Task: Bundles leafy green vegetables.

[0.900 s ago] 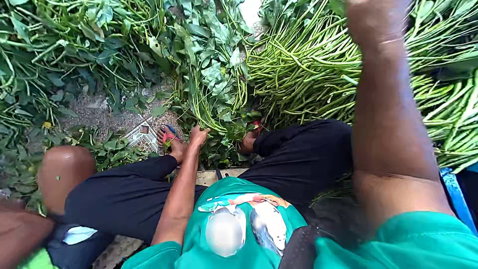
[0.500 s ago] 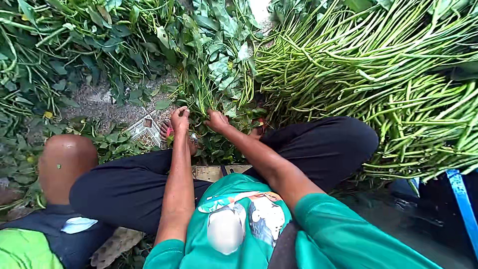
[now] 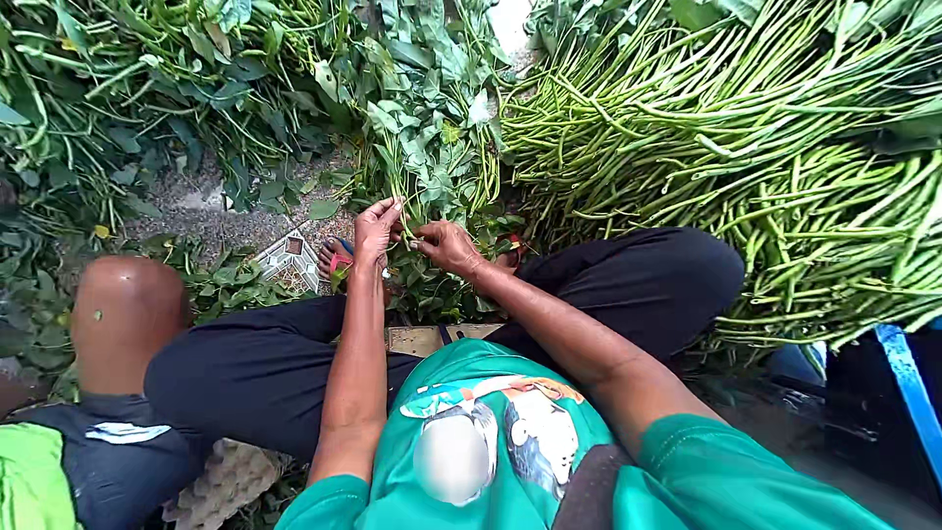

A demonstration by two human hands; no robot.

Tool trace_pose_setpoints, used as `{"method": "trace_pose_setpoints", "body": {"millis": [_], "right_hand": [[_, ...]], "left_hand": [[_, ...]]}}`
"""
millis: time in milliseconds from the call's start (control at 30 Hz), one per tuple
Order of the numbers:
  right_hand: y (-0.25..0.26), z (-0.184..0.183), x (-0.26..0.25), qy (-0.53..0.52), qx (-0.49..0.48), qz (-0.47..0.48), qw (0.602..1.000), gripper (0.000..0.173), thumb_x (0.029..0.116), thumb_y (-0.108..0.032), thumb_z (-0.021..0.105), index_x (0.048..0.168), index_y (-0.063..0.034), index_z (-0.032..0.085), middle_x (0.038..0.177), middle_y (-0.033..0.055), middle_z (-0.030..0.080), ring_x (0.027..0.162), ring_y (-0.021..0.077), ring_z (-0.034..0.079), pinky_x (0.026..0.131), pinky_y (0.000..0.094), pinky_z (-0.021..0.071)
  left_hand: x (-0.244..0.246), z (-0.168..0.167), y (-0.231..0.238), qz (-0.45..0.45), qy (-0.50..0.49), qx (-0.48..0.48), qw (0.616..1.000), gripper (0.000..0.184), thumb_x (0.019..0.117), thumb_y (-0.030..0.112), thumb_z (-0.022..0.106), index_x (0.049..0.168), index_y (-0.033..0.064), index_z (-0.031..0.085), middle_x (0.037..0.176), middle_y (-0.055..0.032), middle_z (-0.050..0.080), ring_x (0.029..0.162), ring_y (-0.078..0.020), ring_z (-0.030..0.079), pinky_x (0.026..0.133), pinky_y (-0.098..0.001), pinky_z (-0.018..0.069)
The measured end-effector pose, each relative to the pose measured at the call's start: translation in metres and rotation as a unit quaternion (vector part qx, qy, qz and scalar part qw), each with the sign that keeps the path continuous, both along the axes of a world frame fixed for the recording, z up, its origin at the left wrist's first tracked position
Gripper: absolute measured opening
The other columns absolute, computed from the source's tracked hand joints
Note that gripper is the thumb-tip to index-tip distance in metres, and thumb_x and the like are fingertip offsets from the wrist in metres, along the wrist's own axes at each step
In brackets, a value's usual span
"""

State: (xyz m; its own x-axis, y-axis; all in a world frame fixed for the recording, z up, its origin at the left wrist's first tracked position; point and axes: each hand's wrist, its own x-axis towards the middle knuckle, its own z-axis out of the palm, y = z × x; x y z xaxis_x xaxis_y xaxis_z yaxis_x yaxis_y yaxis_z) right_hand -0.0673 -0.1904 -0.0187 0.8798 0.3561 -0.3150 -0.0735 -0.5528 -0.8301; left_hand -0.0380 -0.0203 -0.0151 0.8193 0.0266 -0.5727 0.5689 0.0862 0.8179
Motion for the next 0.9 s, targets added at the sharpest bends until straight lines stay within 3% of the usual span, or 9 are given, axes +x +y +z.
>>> {"method": "trace_pose_setpoints", "body": {"millis": [100,167,267,400,500,567,700,800,900], "right_hand": [[0.003,0.003,0.013,0.186,0.166,-0.147,0.957,0.05,0.1107,-0.04,0.043,0.128,-0.0003,0.068,0.121,0.0158,0.071,0.113,0.0235,0.066,0.098,0.0458,0.0506],[0.015,0.0,0.024,0.248,0.22,-0.229,0.915,0.048,0.1076,-0.041,0.052,0.128,0.0003,0.066,0.123,0.0155,0.068,0.113,0.023,0.064,0.098,0.0464,0.0511],[0.04,-0.004,0.034,0.226,0.295,-0.378,0.848,0.02,0.1013,-0.013,0.065,0.113,0.0032,0.061,0.107,0.0135,0.063,0.096,0.0197,0.062,0.084,0.039,0.0547],[0.045,0.009,0.03,0.207,0.472,-0.445,0.732,0.019,0.1104,-0.011,0.046,0.125,0.0005,0.048,0.089,0.0133,0.073,0.081,0.0216,0.074,0.081,0.0378,0.0617],[0.027,0.02,0.0,0.245,0.416,-0.298,0.824,0.017,0.1109,-0.016,0.043,0.119,-0.0023,0.048,0.066,0.001,0.057,0.06,0.0155,0.063,0.072,0.0393,0.0608],[0.003,0.03,-0.016,0.257,0.222,-0.117,0.933,0.024,0.1089,-0.013,0.048,0.125,0.0056,0.051,0.072,0.0089,0.06,0.061,0.0175,0.063,0.068,0.038,0.0605],[-0.021,0.041,-0.013,0.149,-0.254,0.214,0.931,0.033,0.093,-0.02,0.075,0.119,0.0007,0.071,0.118,0.0285,0.069,0.113,0.0499,0.064,0.097,0.075,0.0434],[-0.009,0.032,0.007,0.06,-0.185,0.15,0.969,0.042,0.1032,-0.037,0.062,0.129,-0.0041,0.068,0.131,0.0215,0.066,0.125,0.0416,0.061,0.104,0.0665,0.0439],[0.028,0.019,0.02,0.061,-0.1,0.115,0.986,0.047,0.1099,-0.042,0.044,0.118,-0.0027,0.069,0.114,0.0207,0.071,0.113,0.0391,0.066,0.098,0.0656,0.0462]], "left_hand": [[-0.009,0.008,-0.003,-0.055,-0.018,0.065,0.996,0.022,0.1009,0.008,0.063,0.121,-0.0009,0.065,0.092,-0.0071,0.072,0.066,-0.009,0.064,0.058,-0.0241,0.0529],[-0.013,0.012,-0.01,-0.075,-0.016,0.104,0.992,0.023,0.1002,0.008,0.064,0.121,-0.0019,0.065,0.094,-0.0089,0.071,0.067,-0.0096,0.063,0.061,-0.0259,0.0537],[-0.011,0.009,-0.013,-0.042,-0.003,0.099,0.994,0.022,0.1009,0.01,0.064,0.12,-0.0021,0.064,0.093,-0.0091,0.069,0.067,-0.0101,0.063,0.06,-0.0261,0.0547],[-0.004,0.009,0.006,0.054,0.011,0.054,0.997,0.018,0.1051,0.012,0.057,0.117,-0.0009,0.061,0.088,-0.0051,0.069,0.065,-0.0097,0.064,0.06,-0.0255,0.0559],[0.001,0.012,0.027,0.103,0.005,0.052,0.993,0.018,0.1062,0.012,0.056,0.117,0.0,0.062,0.082,-0.0027,0.068,0.063,-0.0092,0.064,0.059,-0.0252,0.0563],[0.004,0.013,0.037,0.086,0.007,0.057,0.995,0.019,0.1062,0.012,0.055,0.119,0.0005,0.063,0.083,-0.0024,0.067,0.064,-0.009,0.063,0.06,-0.0246,0.0558],[-0.001,0.003,0.037,0.037,0.008,0.07,0.997,0.02,0.105,0.013,0.058,0.119,0.0006,0.066,0.084,-0.0026,0.069,0.063,-0.0085,0.064,0.059,-0.0242,0.0554],[-0.003,-0.002,0.027,0.023,0.015,0.056,0.998,0.019,0.1046,0.013,0.059,0.118,0.0015,0.067,0.086,-0.003,0.07,0.064,-0.0079,0.064,0.059,-0.0229,0.0541],[-0.004,0.001,0.019,0.042,0.02,0.015,0.999,0.018,0.1054,0.011,0.057,0.117,0.0009,0.067,0.082,-0.0025,0.07,0.064,-0.008,0.063,0.06,-0.0222,0.0546]]}}
